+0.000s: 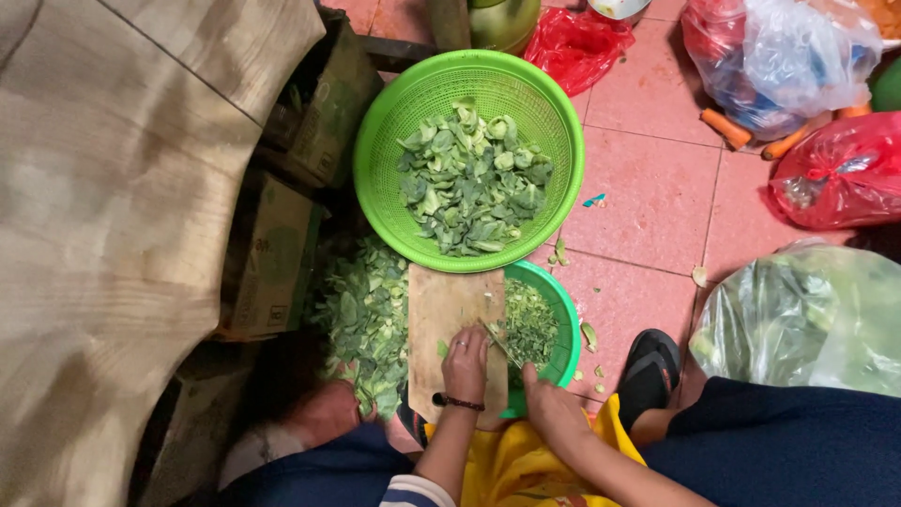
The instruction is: Chopping green leafy vegetables on a wooden cutting board using a knife.
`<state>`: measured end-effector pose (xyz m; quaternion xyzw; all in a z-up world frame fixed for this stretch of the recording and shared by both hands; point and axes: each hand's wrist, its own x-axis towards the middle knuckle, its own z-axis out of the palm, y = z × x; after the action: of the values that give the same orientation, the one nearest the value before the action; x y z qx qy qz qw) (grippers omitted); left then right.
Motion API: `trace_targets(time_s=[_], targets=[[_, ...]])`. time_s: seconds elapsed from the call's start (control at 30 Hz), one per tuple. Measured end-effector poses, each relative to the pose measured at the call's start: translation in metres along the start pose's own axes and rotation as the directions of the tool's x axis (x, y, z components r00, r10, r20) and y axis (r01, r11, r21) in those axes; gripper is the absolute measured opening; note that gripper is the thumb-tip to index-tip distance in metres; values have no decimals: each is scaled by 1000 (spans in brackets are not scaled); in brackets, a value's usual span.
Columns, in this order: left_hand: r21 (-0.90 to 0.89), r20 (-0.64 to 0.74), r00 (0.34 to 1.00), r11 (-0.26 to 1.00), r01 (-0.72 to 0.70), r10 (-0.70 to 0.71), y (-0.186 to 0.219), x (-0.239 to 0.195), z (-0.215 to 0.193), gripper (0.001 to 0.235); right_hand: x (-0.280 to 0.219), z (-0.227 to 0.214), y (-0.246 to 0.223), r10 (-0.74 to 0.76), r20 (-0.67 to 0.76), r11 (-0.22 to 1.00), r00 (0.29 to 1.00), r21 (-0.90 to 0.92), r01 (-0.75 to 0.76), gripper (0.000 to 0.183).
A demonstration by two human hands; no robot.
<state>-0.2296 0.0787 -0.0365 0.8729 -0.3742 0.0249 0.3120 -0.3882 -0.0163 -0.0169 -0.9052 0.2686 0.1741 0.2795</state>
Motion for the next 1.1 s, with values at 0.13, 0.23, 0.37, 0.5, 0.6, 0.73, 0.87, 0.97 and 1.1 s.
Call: trace_targets(time_s=[0.13, 0.23, 0.37, 0.5, 0.6, 0.73, 0.87, 0.97, 1.1], targets=[[11, 20, 1000, 1000, 0, 0, -4, -2, 3, 21, -5, -9, -11, -11, 12, 999, 1000, -32, 12, 23], [48, 15, 1000, 999, -8, 7, -7, -3, 8, 28, 4, 0, -9, 24, 17, 998, 1000, -52, -23, 17], [38, 29, 1000, 999, 7, -8, -3, -5, 6, 17, 30, 21, 3, 36, 82, 998, 996, 41, -39, 23], [-56, -54, 996, 996, -67, 63, 7, 0, -8, 21, 43, 21, 7, 41, 76, 995, 996, 89, -48, 42], [-29, 68, 989, 990, 135, -133, 7, -3, -4, 16, 42, 15, 16, -3, 56, 991, 998, 136, -5, 35], [-55, 4, 998, 996, 70, -70, -2, -8, 5, 17, 11, -4, 3, -11, 44, 997, 999, 74, 7, 28], [-1, -28, 1000, 1000, 13, -13, -8, -10, 16, 16, 4, -6, -1, 43, 111, 999, 993, 8, -44, 29], [2, 17, 1000, 1000, -8, 8, -10, -9, 8, 16, 18, 6, -1, 38, 129, 999, 991, 2, -38, 31], [-39, 105, 982, 988, -152, 156, -1, -4, -17, 29, 41, 8, 1, 69, 117, 993, 991, 86, -79, 40]])
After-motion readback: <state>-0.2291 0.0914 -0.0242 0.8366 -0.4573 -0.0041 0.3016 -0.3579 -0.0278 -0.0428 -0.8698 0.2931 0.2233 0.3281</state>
